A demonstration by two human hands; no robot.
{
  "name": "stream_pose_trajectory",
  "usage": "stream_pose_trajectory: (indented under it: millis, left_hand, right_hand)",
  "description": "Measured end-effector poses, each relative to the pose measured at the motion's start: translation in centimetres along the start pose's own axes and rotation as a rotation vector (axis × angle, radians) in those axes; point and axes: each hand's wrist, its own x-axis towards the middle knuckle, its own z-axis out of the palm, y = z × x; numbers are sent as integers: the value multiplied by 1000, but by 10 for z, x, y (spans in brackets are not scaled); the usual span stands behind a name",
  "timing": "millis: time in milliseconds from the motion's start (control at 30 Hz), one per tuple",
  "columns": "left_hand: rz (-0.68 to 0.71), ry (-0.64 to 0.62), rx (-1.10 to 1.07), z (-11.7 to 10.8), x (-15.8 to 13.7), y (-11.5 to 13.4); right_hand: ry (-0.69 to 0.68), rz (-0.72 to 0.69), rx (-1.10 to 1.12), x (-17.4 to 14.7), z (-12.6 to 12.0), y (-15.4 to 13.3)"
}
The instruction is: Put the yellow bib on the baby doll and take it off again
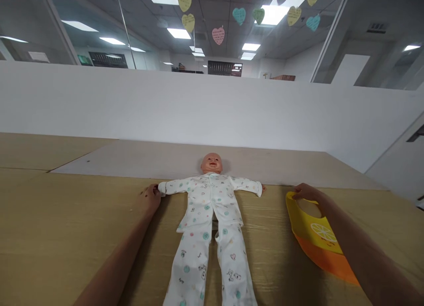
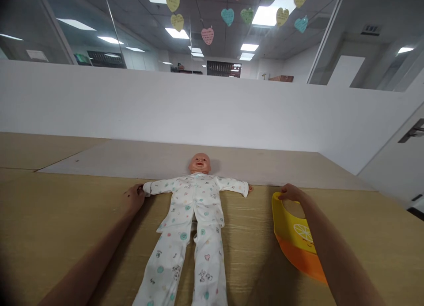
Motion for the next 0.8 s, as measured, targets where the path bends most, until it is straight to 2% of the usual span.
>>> stream_pose_trajectory:
  millis: [200,533,667,800]
  left_hand:
    - [30,42,39,3,1,-1]
    - [47,44,23,2,-1,-2]
    - [56,76,17,6,1,-4]
    - [47,170,8,10,1,-5]
  right_hand:
    - [93,-67,-52,2,7,-12]
    - [98,-62,-119,0,8,-17]
    - [154,-66,-160,-10,5,-24]
    - [184,-104,-164,-32,-7,-32]
